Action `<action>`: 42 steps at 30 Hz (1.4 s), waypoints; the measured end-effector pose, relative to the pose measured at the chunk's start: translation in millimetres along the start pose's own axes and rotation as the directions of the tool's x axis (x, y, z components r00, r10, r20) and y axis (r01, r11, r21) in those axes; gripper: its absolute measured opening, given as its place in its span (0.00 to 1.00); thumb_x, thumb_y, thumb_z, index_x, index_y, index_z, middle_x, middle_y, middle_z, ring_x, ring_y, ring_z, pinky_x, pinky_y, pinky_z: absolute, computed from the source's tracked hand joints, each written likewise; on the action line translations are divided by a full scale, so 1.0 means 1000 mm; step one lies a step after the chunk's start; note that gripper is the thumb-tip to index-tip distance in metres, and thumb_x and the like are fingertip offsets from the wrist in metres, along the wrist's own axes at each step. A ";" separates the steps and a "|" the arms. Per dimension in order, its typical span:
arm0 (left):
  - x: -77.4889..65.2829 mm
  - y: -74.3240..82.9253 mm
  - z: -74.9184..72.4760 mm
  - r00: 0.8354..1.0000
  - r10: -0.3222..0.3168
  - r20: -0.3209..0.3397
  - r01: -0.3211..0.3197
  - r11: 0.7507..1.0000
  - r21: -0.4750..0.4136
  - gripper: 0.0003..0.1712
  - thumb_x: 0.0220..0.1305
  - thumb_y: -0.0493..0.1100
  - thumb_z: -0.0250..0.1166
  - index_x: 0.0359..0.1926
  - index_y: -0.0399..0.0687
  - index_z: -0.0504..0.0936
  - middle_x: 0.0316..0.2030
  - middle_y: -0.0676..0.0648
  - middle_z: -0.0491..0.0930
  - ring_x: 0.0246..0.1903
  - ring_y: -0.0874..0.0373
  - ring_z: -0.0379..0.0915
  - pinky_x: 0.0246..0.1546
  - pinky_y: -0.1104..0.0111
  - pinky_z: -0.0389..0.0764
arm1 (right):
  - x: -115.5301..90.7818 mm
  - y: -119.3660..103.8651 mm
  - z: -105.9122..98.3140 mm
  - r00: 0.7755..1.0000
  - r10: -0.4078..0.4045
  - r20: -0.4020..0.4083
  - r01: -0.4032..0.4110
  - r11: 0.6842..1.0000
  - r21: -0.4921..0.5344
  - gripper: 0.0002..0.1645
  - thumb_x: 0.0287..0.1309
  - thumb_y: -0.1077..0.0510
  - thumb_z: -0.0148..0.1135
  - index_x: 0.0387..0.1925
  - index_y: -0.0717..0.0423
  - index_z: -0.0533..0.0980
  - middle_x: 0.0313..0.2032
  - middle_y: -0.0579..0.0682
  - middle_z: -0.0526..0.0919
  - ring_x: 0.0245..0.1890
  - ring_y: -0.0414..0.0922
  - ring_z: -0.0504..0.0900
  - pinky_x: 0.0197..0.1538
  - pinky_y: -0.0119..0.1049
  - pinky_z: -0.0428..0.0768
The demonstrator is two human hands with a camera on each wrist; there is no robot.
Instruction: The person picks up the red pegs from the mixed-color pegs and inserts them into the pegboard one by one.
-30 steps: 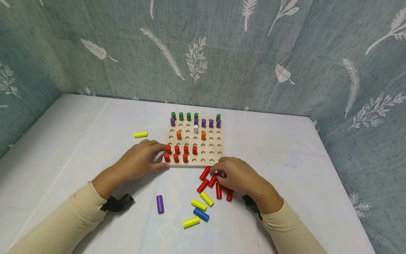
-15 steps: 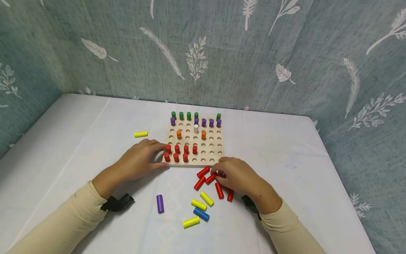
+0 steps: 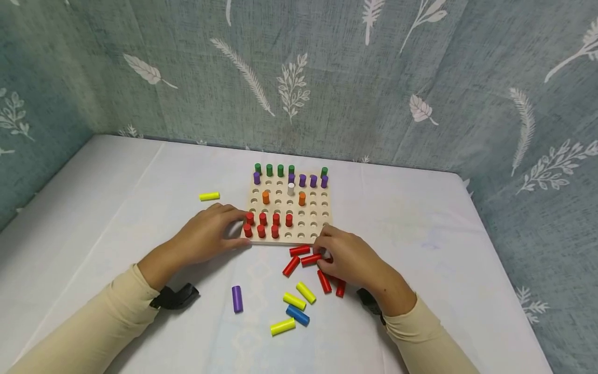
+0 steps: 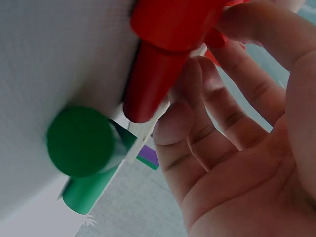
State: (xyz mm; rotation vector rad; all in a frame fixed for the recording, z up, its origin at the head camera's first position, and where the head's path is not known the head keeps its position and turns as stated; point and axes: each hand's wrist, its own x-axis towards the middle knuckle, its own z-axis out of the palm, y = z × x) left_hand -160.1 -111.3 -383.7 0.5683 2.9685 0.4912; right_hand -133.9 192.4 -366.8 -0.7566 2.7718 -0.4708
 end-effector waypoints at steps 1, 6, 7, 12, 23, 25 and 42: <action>0.000 0.000 0.000 1.000 -0.001 0.002 0.001 1.000 -0.001 0.38 0.53 0.59 0.77 0.62 0.50 0.79 0.58 0.45 0.81 0.58 0.48 0.74 0.58 0.48 0.76 | 0.000 0.000 -0.001 1.000 -0.001 0.000 0.001 1.000 0.010 0.09 0.54 0.56 0.75 0.38 0.49 0.83 0.39 0.43 0.77 0.33 0.37 0.74 0.34 0.24 0.78; -0.001 -0.001 0.000 1.000 -0.004 0.011 0.004 1.000 -0.003 0.38 0.52 0.59 0.77 0.62 0.50 0.79 0.58 0.46 0.81 0.58 0.49 0.74 0.58 0.49 0.77 | 0.000 -0.003 -0.004 1.000 0.000 0.012 -0.001 0.997 0.079 0.10 0.55 0.57 0.73 0.40 0.49 0.82 0.32 0.40 0.78 0.29 0.37 0.73 0.30 0.26 0.77; -0.001 -0.001 0.000 1.000 -0.003 0.007 0.003 1.000 -0.002 0.38 0.52 0.59 0.77 0.62 0.50 0.79 0.58 0.46 0.81 0.57 0.49 0.74 0.58 0.50 0.77 | 0.000 -0.003 -0.005 1.000 0.000 0.012 -0.002 0.996 0.094 0.10 0.56 0.57 0.72 0.40 0.49 0.82 0.30 0.40 0.78 0.28 0.37 0.73 0.29 0.27 0.77; 0.001 -0.001 0.001 1.000 0.009 -0.009 -0.009 1.000 0.000 0.38 0.52 0.59 0.77 0.61 0.51 0.80 0.57 0.47 0.82 0.56 0.49 0.74 0.57 0.51 0.78 | -0.001 -0.004 -0.009 1.000 -0.009 -0.002 0.009 0.991 0.135 0.11 0.57 0.58 0.71 0.43 0.49 0.83 0.27 0.38 0.79 0.25 0.36 0.73 0.27 0.28 0.76; -0.002 0.001 0.000 1.000 0.006 -0.013 -0.006 1.000 0.002 0.36 0.52 0.59 0.77 0.60 0.50 0.80 0.56 0.47 0.82 0.57 0.49 0.75 0.56 0.51 0.78 | 0.009 -0.011 -0.016 0.993 -0.082 -0.085 0.087 0.994 0.061 0.13 0.58 0.56 0.71 0.46 0.50 0.83 0.36 0.41 0.85 0.28 0.34 0.75 0.28 0.26 0.77; -0.002 0.001 -0.001 1.000 0.000 -0.008 0.000 1.000 0.005 0.37 0.52 0.59 0.77 0.60 0.50 0.80 0.57 0.47 0.82 0.57 0.49 0.75 0.56 0.51 0.78 | 0.012 -0.013 -0.017 0.992 -0.079 -0.094 0.085 0.995 0.055 0.13 0.59 0.56 0.71 0.46 0.50 0.83 0.36 0.41 0.85 0.28 0.35 0.74 0.27 0.26 0.77; -0.004 0.000 -0.003 1.000 0.000 -0.004 0.000 1.000 0.012 0.37 0.52 0.59 0.76 0.61 0.51 0.80 0.57 0.48 0.81 0.57 0.50 0.74 0.56 0.51 0.78 | 0.033 -0.025 -0.011 0.986 -0.073 -0.151 0.063 0.996 -0.067 0.14 0.59 0.54 0.71 0.47 0.52 0.84 0.41 0.46 0.88 0.30 0.39 0.79 0.37 0.30 0.79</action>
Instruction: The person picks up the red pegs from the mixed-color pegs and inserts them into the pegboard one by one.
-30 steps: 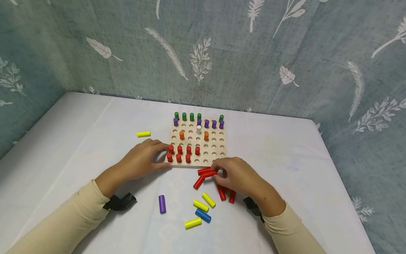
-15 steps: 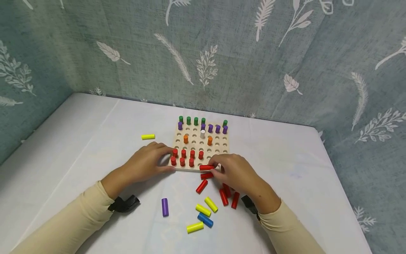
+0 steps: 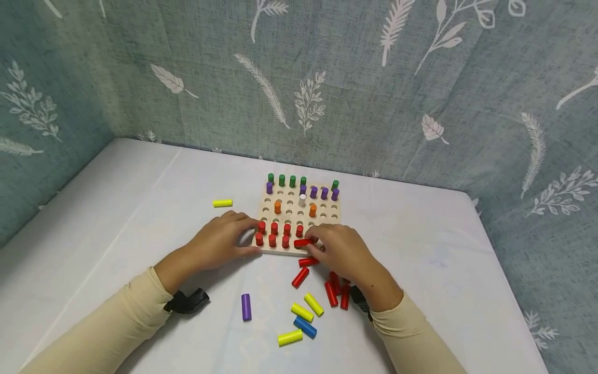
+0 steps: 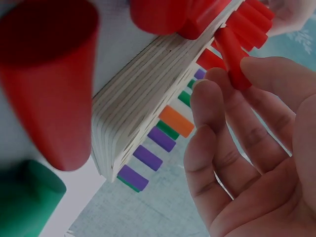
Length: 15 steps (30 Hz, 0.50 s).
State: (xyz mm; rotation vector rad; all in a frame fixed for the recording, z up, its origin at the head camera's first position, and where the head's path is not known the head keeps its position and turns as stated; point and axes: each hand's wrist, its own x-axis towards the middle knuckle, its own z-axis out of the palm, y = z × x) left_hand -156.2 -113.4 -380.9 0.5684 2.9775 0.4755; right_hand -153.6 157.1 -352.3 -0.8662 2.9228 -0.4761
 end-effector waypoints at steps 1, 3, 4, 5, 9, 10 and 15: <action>0.000 0.000 0.001 1.000 0.001 0.000 -0.001 1.000 0.000 0.37 0.52 0.59 0.76 0.61 0.51 0.80 0.57 0.48 0.81 0.57 0.50 0.74 0.56 0.52 0.78 | 0.000 0.000 0.001 1.000 0.008 0.001 -0.008 1.000 -0.006 0.14 0.59 0.54 0.71 0.47 0.52 0.84 0.42 0.46 0.88 0.31 0.39 0.79 0.38 0.31 0.80; 0.001 0.001 0.002 1.000 0.004 -0.004 -0.004 1.000 0.000 0.36 0.52 0.59 0.77 0.61 0.52 0.80 0.57 0.48 0.81 0.57 0.50 0.74 0.56 0.51 0.78 | 0.000 0.000 0.002 1.000 0.022 0.003 -0.022 1.000 -0.009 0.14 0.59 0.54 0.71 0.46 0.51 0.84 0.42 0.46 0.88 0.32 0.39 0.80 0.39 0.33 0.81; 0.001 0.001 0.002 1.000 0.002 -0.006 -0.002 1.000 0.001 0.37 0.52 0.59 0.77 0.61 0.52 0.80 0.57 0.48 0.81 0.57 0.50 0.74 0.56 0.51 0.78 | -0.001 0.000 0.002 1.000 0.025 0.003 -0.025 1.000 -0.009 0.14 0.59 0.54 0.71 0.46 0.51 0.85 0.42 0.46 0.88 0.32 0.39 0.80 0.40 0.33 0.81; 0.002 0.002 0.002 1.000 0.001 -0.008 -0.001 1.000 0.002 0.37 0.52 0.59 0.77 0.61 0.52 0.80 0.57 0.48 0.81 0.57 0.50 0.74 0.56 0.51 0.78 | -0.001 0.001 0.002 1.000 0.026 0.002 -0.026 1.000 -0.009 0.14 0.59 0.54 0.71 0.46 0.51 0.85 0.42 0.46 0.88 0.32 0.39 0.80 0.40 0.33 0.82; 0.001 0.002 0.002 1.000 -0.008 0.004 0.008 1.000 0.011 0.36 0.52 0.59 0.76 0.60 0.51 0.80 0.57 0.47 0.81 0.57 0.50 0.74 0.56 0.52 0.78 | -0.002 0.001 0.003 1.000 0.013 0.007 -0.013 1.000 0.005 0.14 0.58 0.54 0.72 0.46 0.51 0.85 0.40 0.45 0.88 0.33 0.38 0.80 0.40 0.34 0.82; 0.001 0.001 0.002 1.000 -0.012 0.008 0.011 1.000 0.012 0.36 0.52 0.59 0.76 0.60 0.51 0.80 0.57 0.47 0.81 0.57 0.50 0.74 0.56 0.52 0.78 | -0.003 0.001 0.004 1.000 0.008 0.009 -0.008 1.000 0.006 0.15 0.58 0.54 0.72 0.47 0.51 0.85 0.40 0.45 0.88 0.33 0.38 0.80 0.40 0.34 0.82; 0.001 0.000 0.002 1.000 -0.009 0.002 0.009 1.000 0.011 0.36 0.53 0.59 0.76 0.60 0.51 0.80 0.57 0.47 0.81 0.57 0.49 0.74 0.57 0.52 0.78 | -0.003 0.003 0.006 1.000 0.003 -0.010 -0.003 1.000 -0.015 0.17 0.57 0.53 0.73 0.48 0.51 0.85 0.41 0.46 0.89 0.35 0.40 0.81 0.43 0.37 0.84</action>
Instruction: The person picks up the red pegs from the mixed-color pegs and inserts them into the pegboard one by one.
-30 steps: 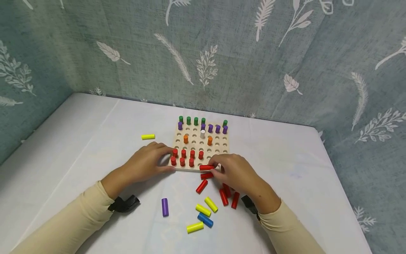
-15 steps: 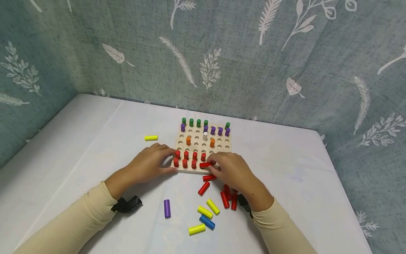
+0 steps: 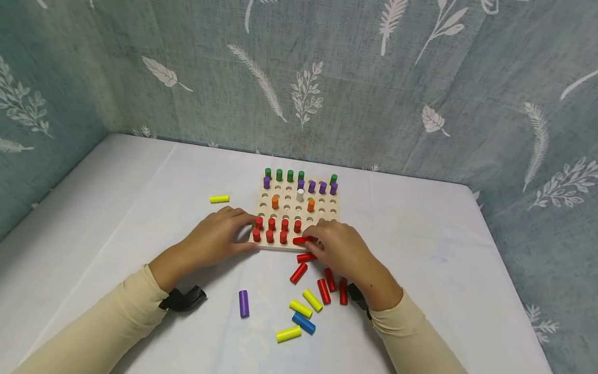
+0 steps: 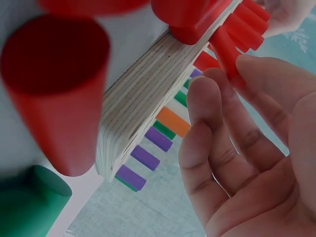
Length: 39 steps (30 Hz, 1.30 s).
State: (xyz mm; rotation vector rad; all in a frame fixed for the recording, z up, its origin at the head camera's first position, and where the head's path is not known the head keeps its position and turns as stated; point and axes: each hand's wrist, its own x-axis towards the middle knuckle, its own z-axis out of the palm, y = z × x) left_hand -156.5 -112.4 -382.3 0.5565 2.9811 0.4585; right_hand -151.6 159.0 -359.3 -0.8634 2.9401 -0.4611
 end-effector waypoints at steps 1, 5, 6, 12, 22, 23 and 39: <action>0.000 0.000 -0.001 1.000 0.002 -0.005 -0.002 1.000 -0.001 0.36 0.52 0.59 0.76 0.60 0.50 0.80 0.57 0.47 0.81 0.57 0.49 0.74 0.57 0.52 0.78 | 0.000 0.000 0.000 1.000 0.000 -0.005 0.000 1.000 -0.003 0.17 0.57 0.53 0.73 0.49 0.51 0.85 0.41 0.47 0.89 0.35 0.40 0.81 0.43 0.38 0.84; 0.001 -0.001 -0.001 1.000 0.006 -0.001 -0.006 1.000 -0.002 0.36 0.52 0.59 0.77 0.60 0.50 0.80 0.57 0.47 0.82 0.57 0.50 0.74 0.56 0.52 0.79 | 0.001 -0.001 -0.001 1.000 0.015 0.003 -0.015 1.000 0.010 0.18 0.58 0.53 0.72 0.49 0.51 0.85 0.42 0.47 0.89 0.38 0.41 0.82 0.46 0.40 0.84; 0.001 -0.001 -0.001 1.000 0.008 0.003 -0.008 1.000 -0.002 0.36 0.53 0.59 0.76 0.60 0.50 0.80 0.57 0.47 0.82 0.57 0.50 0.74 0.56 0.52 0.79 | 0.001 -0.001 -0.001 1.000 0.017 0.008 -0.017 1.000 0.017 0.17 0.58 0.54 0.72 0.49 0.51 0.85 0.41 0.47 0.89 0.38 0.41 0.82 0.46 0.39 0.84; 0.003 -0.001 -0.001 1.000 0.021 -0.012 -0.021 1.000 0.007 0.36 0.53 0.59 0.76 0.61 0.50 0.80 0.57 0.47 0.81 0.57 0.50 0.74 0.56 0.52 0.79 | 0.001 -0.001 -0.002 1.000 -0.022 -0.022 0.023 1.000 0.018 0.16 0.57 0.55 0.73 0.48 0.52 0.84 0.39 0.46 0.87 0.36 0.40 0.81 0.44 0.37 0.84; 0.001 -0.001 0.003 1.000 0.028 -0.004 -0.028 1.000 0.007 0.37 0.53 0.60 0.76 0.61 0.50 0.80 0.57 0.47 0.82 0.56 0.50 0.75 0.55 0.53 0.79 | -0.004 -0.001 0.000 0.998 -0.031 -0.046 0.033 0.999 0.041 0.16 0.57 0.58 0.73 0.48 0.51 0.84 0.43 0.49 0.85 0.40 0.42 0.82 0.45 0.36 0.86; 0.002 -0.001 0.002 1.000 0.026 -0.006 -0.026 1.000 0.007 0.37 0.53 0.60 0.76 0.61 0.50 0.80 0.57 0.47 0.82 0.56 0.49 0.75 0.55 0.52 0.79 | -0.004 -0.002 0.000 0.998 -0.034 -0.044 0.035 0.999 0.037 0.16 0.57 0.58 0.73 0.48 0.51 0.85 0.44 0.49 0.85 0.41 0.43 0.82 0.45 0.36 0.86; 0.004 -0.002 0.002 1.000 0.025 -0.009 -0.025 1.000 0.003 0.37 0.52 0.59 0.77 0.61 0.50 0.80 0.56 0.47 0.82 0.56 0.50 0.75 0.56 0.52 0.79 | -0.002 -0.001 0.001 0.996 -0.042 -0.074 0.048 0.996 0.076 0.18 0.58 0.56 0.72 0.51 0.49 0.85 0.46 0.47 0.87 0.44 0.43 0.84 0.48 0.39 0.86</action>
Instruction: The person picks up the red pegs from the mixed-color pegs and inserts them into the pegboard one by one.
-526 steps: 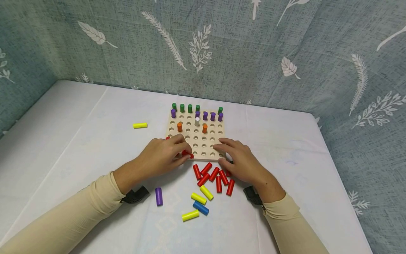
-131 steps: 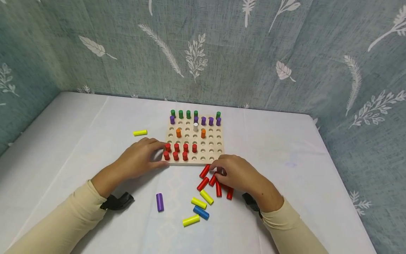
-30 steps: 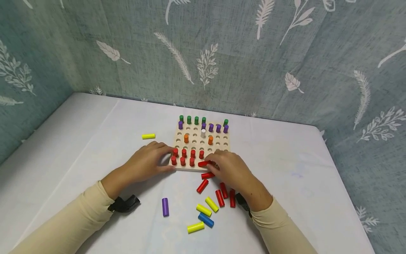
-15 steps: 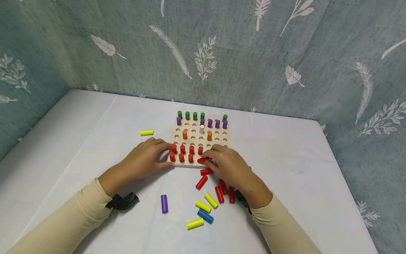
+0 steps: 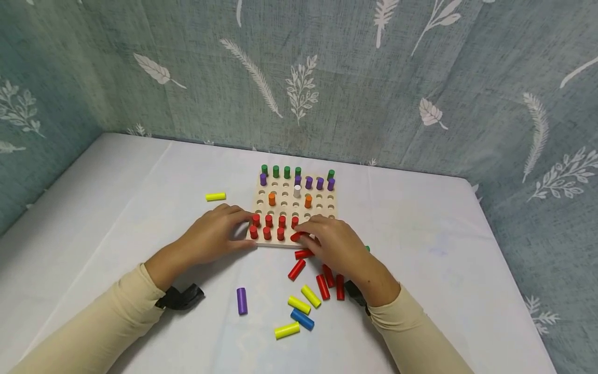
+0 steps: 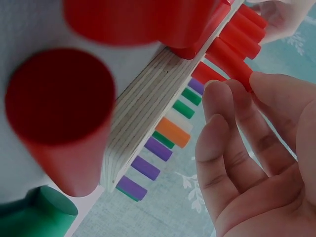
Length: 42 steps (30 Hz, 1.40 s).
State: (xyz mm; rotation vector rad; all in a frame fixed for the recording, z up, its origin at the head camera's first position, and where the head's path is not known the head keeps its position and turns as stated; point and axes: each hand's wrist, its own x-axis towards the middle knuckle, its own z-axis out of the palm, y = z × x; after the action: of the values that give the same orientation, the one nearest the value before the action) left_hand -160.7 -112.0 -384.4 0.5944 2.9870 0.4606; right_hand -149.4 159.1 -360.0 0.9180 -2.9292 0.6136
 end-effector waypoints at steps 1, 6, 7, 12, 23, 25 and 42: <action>0.000 0.000 0.000 1.000 -0.001 0.007 0.001 1.000 -0.002 0.37 0.52 0.60 0.76 0.61 0.50 0.80 0.56 0.47 0.82 0.56 0.49 0.75 0.56 0.52 0.79 | 0.000 0.000 0.000 1.000 0.010 0.012 -0.010 1.000 0.008 0.18 0.59 0.56 0.71 0.52 0.49 0.84 0.46 0.47 0.88 0.44 0.43 0.84 0.48 0.39 0.86; 0.000 0.000 0.000 1.000 0.001 -0.003 -0.001 1.000 0.004 0.37 0.52 0.59 0.77 0.61 0.50 0.80 0.57 0.47 0.82 0.56 0.49 0.75 0.57 0.52 0.78 | 0.001 -0.001 0.001 0.999 0.036 0.008 -0.036 0.999 0.018 0.17 0.59 0.54 0.71 0.51 0.49 0.82 0.44 0.45 0.88 0.39 0.41 0.81 0.43 0.35 0.84; 0.000 0.000 -0.001 1.000 0.001 -0.008 -0.001 1.000 0.004 0.37 0.52 0.59 0.77 0.61 0.50 0.80 0.56 0.47 0.82 0.56 0.49 0.75 0.57 0.52 0.78 | 0.001 -0.001 0.001 0.999 0.034 0.003 -0.034 0.999 0.020 0.17 0.59 0.54 0.71 0.50 0.49 0.82 0.44 0.45 0.88 0.37 0.40 0.80 0.42 0.35 0.84; 0.000 0.000 -0.001 1.000 -0.002 0.006 0.002 1.000 -0.008 0.37 0.52 0.59 0.77 0.61 0.50 0.80 0.56 0.47 0.82 0.56 0.49 0.75 0.56 0.52 0.78 | 0.000 -0.001 0.002 1.000 0.011 0.000 -0.011 1.000 0.028 0.17 0.59 0.55 0.71 0.50 0.50 0.83 0.43 0.44 0.88 0.36 0.40 0.80 0.41 0.34 0.83; 0.000 0.001 -0.002 1.000 -0.006 0.001 0.006 1.000 -0.009 0.36 0.53 0.59 0.77 0.60 0.51 0.80 0.56 0.47 0.82 0.56 0.49 0.75 0.56 0.52 0.79 | 0.001 0.002 0.000 0.999 -0.030 -0.023 0.031 0.999 0.032 0.15 0.58 0.57 0.72 0.48 0.50 0.85 0.41 0.44 0.89 0.39 0.41 0.83 0.43 0.35 0.84; 0.000 0.001 -0.002 1.000 -0.006 0.008 0.006 1.000 -0.012 0.36 0.52 0.59 0.76 0.60 0.51 0.80 0.56 0.47 0.82 0.56 0.50 0.75 0.56 0.52 0.79 | 0.001 0.002 0.000 0.999 -0.032 -0.017 0.032 0.999 0.029 0.16 0.58 0.56 0.72 0.48 0.50 0.86 0.40 0.44 0.89 0.39 0.40 0.83 0.43 0.35 0.84; 0.000 0.000 0.001 1.000 -0.006 0.000 0.006 1.000 -0.005 0.36 0.53 0.60 0.76 0.60 0.51 0.80 0.56 0.47 0.82 0.55 0.50 0.75 0.56 0.52 0.78 | -0.001 0.007 0.002 0.999 -0.034 -0.036 0.035 0.999 0.005 0.18 0.58 0.56 0.72 0.51 0.49 0.84 0.38 0.45 0.87 0.32 0.38 0.78 0.34 0.28 0.80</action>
State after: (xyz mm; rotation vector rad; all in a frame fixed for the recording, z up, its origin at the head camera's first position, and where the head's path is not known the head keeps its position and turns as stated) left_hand -160.3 -111.7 -385.2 0.5842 2.9858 0.4666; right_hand -152.0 163.8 -364.4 0.9455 -2.8750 0.6303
